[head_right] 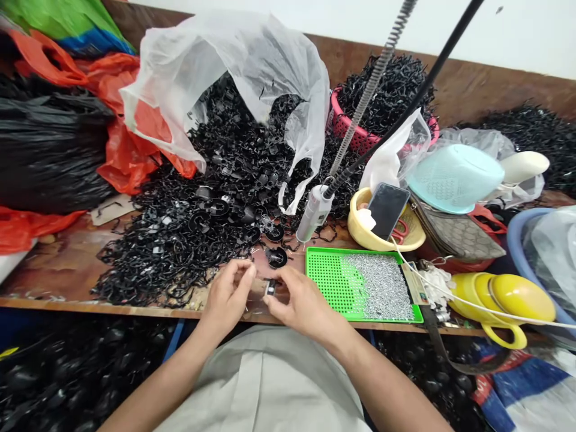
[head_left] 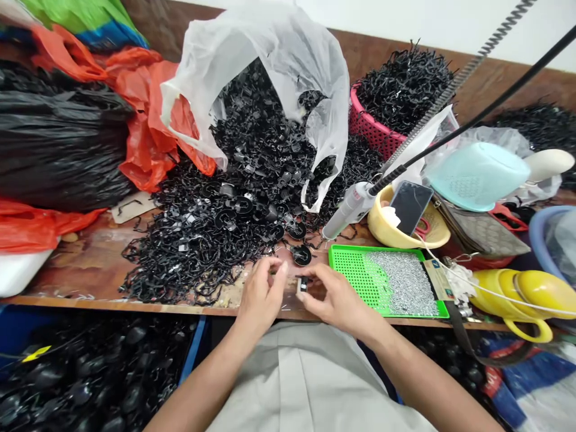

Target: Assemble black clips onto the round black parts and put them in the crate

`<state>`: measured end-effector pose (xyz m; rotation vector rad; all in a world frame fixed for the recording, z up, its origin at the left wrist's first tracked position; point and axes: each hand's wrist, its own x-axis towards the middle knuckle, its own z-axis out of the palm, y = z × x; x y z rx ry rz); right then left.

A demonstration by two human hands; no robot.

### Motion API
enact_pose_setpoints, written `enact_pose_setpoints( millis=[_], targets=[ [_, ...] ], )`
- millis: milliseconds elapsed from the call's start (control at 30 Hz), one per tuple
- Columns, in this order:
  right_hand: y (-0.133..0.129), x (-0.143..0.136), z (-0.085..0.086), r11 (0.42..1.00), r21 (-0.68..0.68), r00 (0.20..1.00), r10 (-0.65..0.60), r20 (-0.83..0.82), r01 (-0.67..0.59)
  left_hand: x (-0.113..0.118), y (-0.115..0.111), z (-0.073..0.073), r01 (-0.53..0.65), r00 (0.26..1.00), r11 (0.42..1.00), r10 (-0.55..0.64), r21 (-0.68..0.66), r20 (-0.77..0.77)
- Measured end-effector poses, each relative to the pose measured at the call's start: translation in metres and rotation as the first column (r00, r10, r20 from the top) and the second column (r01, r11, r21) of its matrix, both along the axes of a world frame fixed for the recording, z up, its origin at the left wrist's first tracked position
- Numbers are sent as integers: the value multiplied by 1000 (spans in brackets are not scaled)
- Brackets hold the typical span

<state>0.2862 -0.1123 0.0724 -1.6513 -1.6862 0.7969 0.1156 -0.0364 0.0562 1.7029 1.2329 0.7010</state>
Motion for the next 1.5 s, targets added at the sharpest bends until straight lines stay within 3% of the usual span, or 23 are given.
enact_pose_setpoints(
  millis=[100, 200, 267, 333, 400, 467, 500, 567, 700, 767, 833, 900, 1000, 1067, 1200, 1300, 1433, 1500],
  targets=[
    [-11, 20, 3, 993, 87, 991, -84, 109, 74, 18, 13, 12, 84, 960, 962, -7, 261, -281],
    [-18, 34, 3, 977, 168, 979, -153, 134, 130, 44, 22, 18, 308, 844, 840, -25, 447, -536],
    [-23, 37, 4, 967, 197, 975, -188, 114, 164, 57, 25, 17, 490, 756, 748, -111, 447, -645],
    [-28, 36, 5, 964, 179, 979, -203, 29, 195, 61, 27, 13, 572, 718, 720, -209, 392, -664],
    [-31, 28, 6, 974, 94, 971, -190, -144, 205, 57, 27, 10, 488, 807, 795, -255, 360, -532],
    [-31, 15, 6, 985, -9, 925, -167, -341, 175, 49, 25, 8, 278, 949, 904, -205, 324, -241],
    [-28, 8, 6, 986, -45, 892, -163, -422, 158, 44, 22, 8, 179, 983, 941, -161, 287, -84],
    [-21, -7, 2, 984, -78, 818, -179, -547, 163, 34, 12, 9, 62, 986, 978, -91, 201, 136],
    [-6, -30, -10, 976, -76, 715, -201, -670, 203, 12, -16, 12, -2, 951, 997, 26, -76, 309],
    [-3, -35, -17, 983, -29, 753, -155, -640, 179, 0, -27, 14, 8, 905, 960, 112, -280, 410],
    [-1, -38, -22, 989, 81, 848, -63, -526, 124, -12, -34, 16, 51, 849, 902, 186, -428, 494],
    [0, -38, -25, 973, 231, 938, 71, -338, 9, -23, -37, 17, 71, 826, 858, 235, -508, 513],
    [0, -38, -26, 915, 371, 977, 202, -72, -162, -37, -37, 17, 99, 845, 798, 248, -594, 474],
    [-1, -38, -24, 903, 387, 980, 196, 18, -187, -43, -37, 16, 164, 844, 755, 226, -635, 487],
    [-2, -42, -17, 930, 355, 995, 82, 59, -97, -45, -40, 14, 279, 780, 706, 229, -651, 582],
    [-2, -45, -10, 954, 281, 994, 86, 61, -100, -43, -42, 11, 276, 775, 719, 227, -638, 590],
    [1, -46, 0, 954, 153, 966, 252, 54, -258, -49, -42, 6, 196, 880, 820, 96, -538, 466],
    [5, -48, 1, 934, 99, 938, 345, 2, -344, -58, -39, 6, 159, 892, 837, 106, -524, 440]
  ],
)
